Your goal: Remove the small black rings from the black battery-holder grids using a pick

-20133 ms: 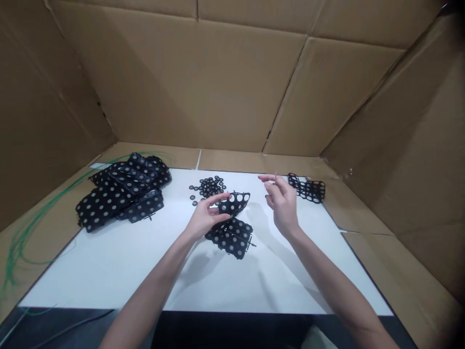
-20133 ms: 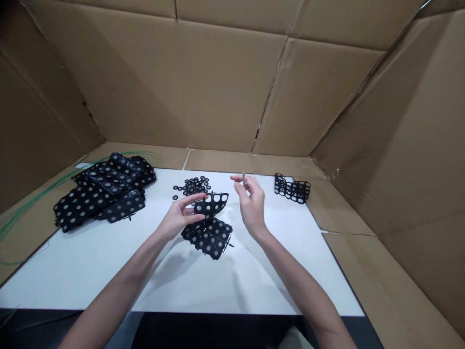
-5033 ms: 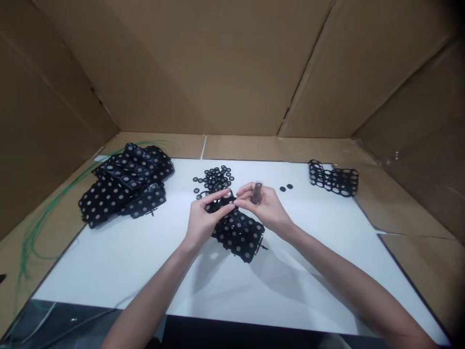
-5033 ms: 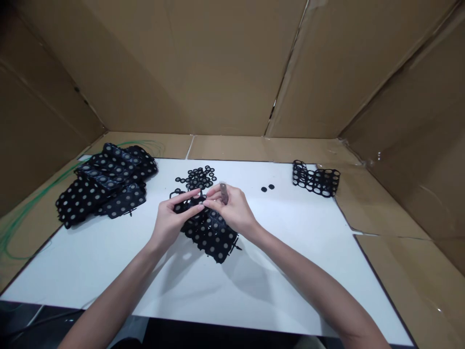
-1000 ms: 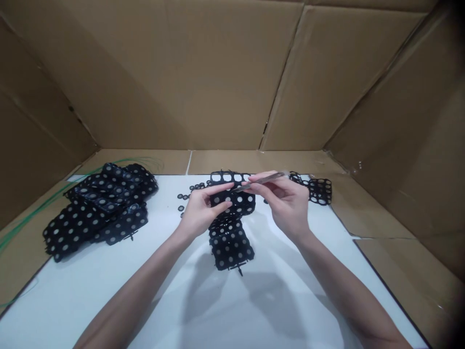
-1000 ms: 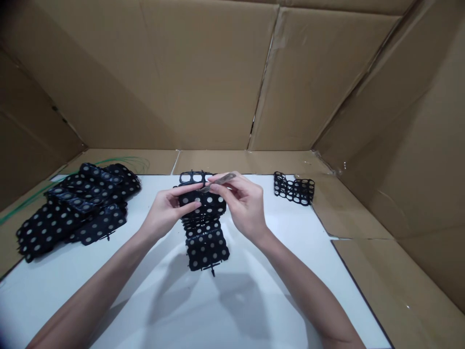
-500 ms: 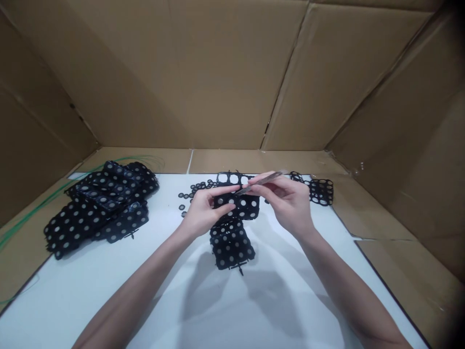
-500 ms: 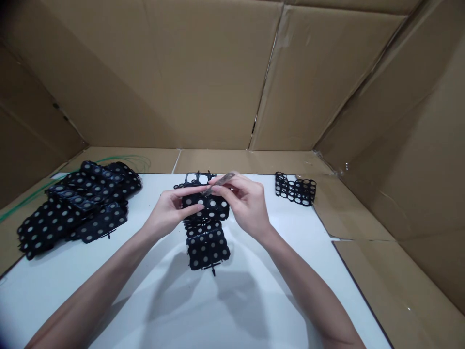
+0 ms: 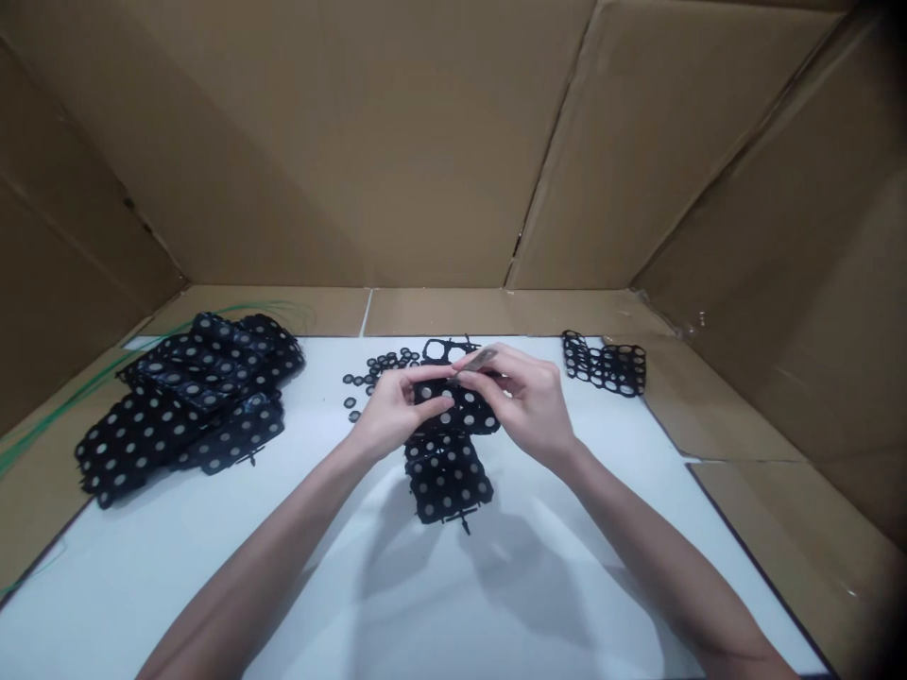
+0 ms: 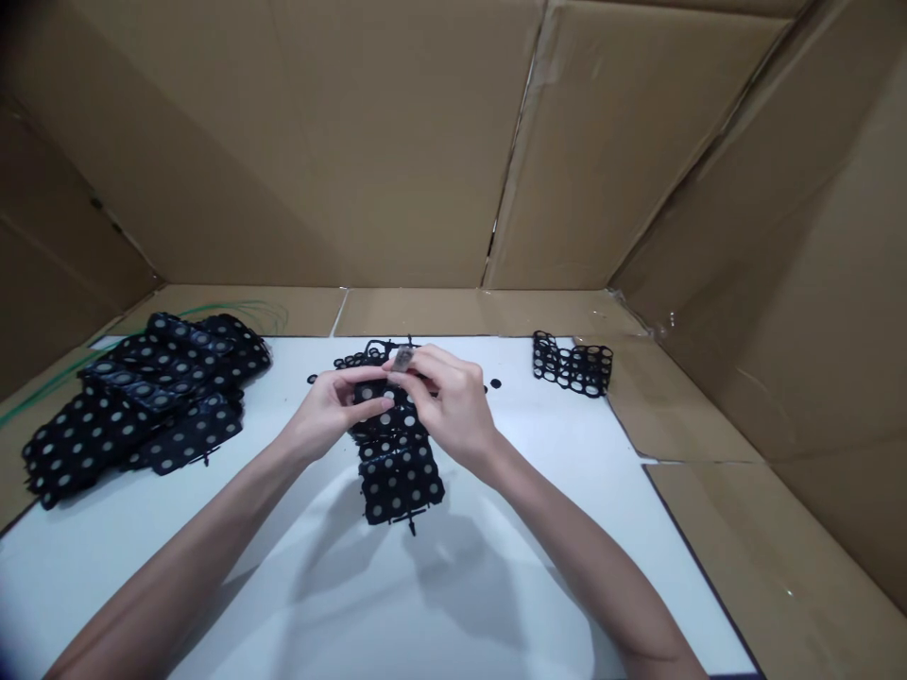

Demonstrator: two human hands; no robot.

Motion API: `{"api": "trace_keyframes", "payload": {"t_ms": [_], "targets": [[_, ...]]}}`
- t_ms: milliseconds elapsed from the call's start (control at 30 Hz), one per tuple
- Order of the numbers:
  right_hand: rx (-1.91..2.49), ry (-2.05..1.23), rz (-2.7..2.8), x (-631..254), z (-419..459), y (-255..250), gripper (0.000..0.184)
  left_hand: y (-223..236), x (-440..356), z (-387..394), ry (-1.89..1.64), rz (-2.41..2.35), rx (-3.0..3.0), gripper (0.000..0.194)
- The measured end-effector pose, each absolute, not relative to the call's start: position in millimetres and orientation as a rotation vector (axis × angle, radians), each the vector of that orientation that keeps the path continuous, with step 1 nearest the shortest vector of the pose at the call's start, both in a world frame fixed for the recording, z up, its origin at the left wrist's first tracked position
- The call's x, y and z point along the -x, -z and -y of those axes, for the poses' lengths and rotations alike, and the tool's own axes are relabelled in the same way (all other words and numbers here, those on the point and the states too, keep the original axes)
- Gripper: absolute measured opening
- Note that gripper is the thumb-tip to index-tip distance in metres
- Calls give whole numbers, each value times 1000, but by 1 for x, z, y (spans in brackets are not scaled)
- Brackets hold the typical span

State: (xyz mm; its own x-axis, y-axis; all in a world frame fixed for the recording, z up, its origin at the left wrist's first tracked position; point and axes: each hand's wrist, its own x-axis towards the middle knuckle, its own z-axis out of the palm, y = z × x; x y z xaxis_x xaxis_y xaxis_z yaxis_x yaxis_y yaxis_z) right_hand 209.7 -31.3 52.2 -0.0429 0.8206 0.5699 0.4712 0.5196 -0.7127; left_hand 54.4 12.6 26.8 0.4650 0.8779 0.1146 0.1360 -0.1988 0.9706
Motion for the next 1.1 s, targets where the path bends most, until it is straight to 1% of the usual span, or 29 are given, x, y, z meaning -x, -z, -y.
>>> {"api": "trace_keyframes", "payload": {"t_ms": [67, 200, 267, 400, 467, 600, 700, 767, 833, 900, 1000, 1100], "targets": [[1078, -431, 1547, -212, 33, -56, 10, -26, -53, -15, -876, -907, -1656, 39], [1029, -297, 1219, -225, 42, -70, 10, -26, -50, -18, -873, -1012, -1675, 39], [1047, -298, 1228, -230, 45, -77, 9, -28, -50, -18, -901, -954, -1666, 41], [1105, -415, 1359, -230, 45, -79, 5, -35, -46, -17, -863, -744, -1667, 61], [1114, -481, 1406, -227, 43, -75, 7, -38, -44, -17, -837, -730, -1729, 64], [1113, -563, 1440, -224, 41, -69, 7, -40, -42, -18, -887, -784, -1805, 62], [1114, -579, 1420, -223, 39, -67, 7, -39, -44, -19, -939, -798, -1715, 61], [1115, -573, 1402, -223, 37, -66, 7, -35, -47, -20, -974, -850, -1618, 50], [1111, -565, 1388, -223, 35, -65, 7, -30, -49, -22, -1033, -952, -1528, 33], [1113, -560, 1382, -223, 33, -64, 7, -24, -50, -23, -1073, -1027, -1476, 24], [1116, -568, 1388, -223, 31, -61, 8, -19, -51, -24, -1049, -1047, -1471, 25], [1081, -597, 1382, -222, 27, -56, 9, -19, -50, -23, -1002, -1040, -1502, 34]]}}
